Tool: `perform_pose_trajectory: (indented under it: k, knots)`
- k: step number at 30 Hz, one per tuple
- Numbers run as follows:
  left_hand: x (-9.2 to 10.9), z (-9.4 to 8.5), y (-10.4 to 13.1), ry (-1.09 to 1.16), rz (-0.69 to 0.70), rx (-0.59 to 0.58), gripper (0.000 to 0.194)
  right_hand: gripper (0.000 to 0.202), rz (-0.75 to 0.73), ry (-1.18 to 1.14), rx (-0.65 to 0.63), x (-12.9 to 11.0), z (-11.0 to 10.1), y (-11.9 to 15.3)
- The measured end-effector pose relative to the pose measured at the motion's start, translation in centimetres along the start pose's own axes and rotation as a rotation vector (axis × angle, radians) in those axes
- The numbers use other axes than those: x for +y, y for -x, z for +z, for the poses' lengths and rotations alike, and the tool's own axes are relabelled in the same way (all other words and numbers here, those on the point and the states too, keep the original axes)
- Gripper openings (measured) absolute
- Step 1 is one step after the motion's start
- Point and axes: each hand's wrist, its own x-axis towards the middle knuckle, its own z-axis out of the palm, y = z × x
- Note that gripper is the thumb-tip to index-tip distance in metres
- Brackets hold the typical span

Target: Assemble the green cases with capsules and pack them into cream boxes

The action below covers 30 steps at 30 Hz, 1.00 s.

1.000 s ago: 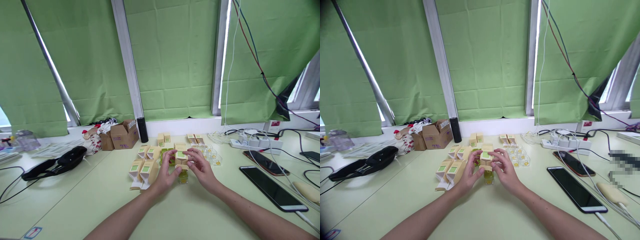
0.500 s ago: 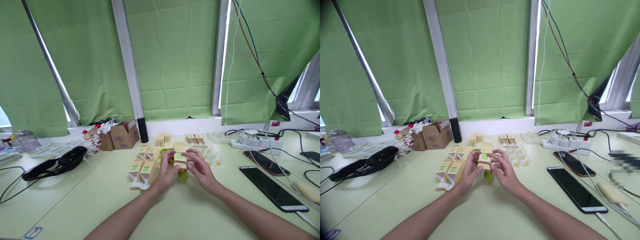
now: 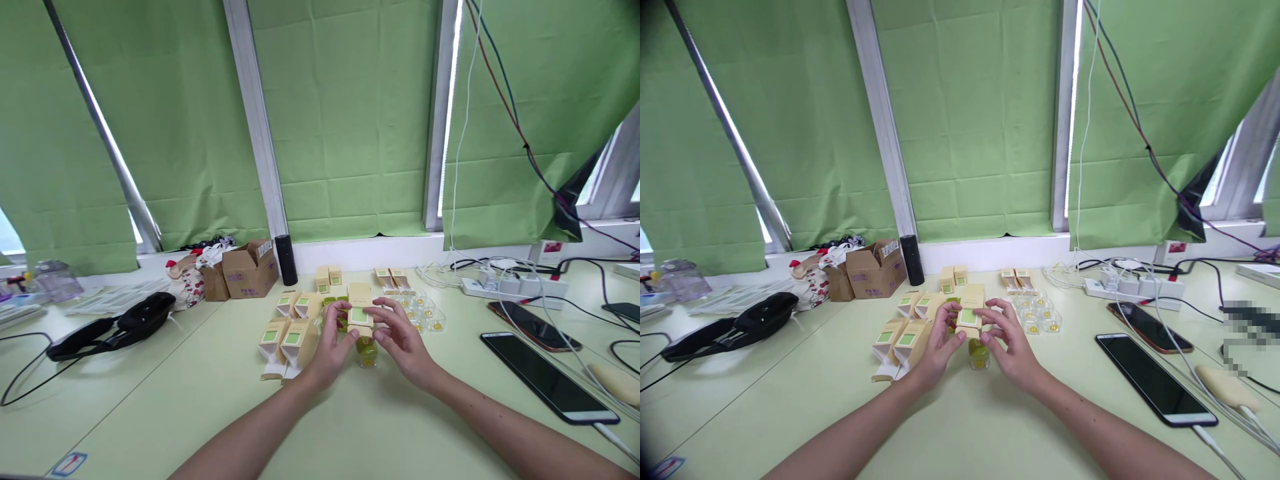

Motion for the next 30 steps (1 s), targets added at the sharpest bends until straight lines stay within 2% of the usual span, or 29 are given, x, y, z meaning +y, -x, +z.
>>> perform_pose_trajectory:
  k: [12, 23, 30]
  knots:
    - [0.14, -0.03, 0.04, -0.029, -0.006, 0.019, 0.044, 0.036, -0.030, 0.040, 0.003, -0.58, 0.28, -0.03]
    - [0.70, 0.24, 0.05, -0.221, 0.067, 0.014, 0.042, 0.035, -0.004, 0.085, 0.048, -0.79, 0.36, -0.11]
    - [0.86, 0.38, 0.05, -0.251, 0.093, 0.021, 0.043, 0.033, -0.013, 0.093, 0.067, -0.83, 0.45, -0.23]
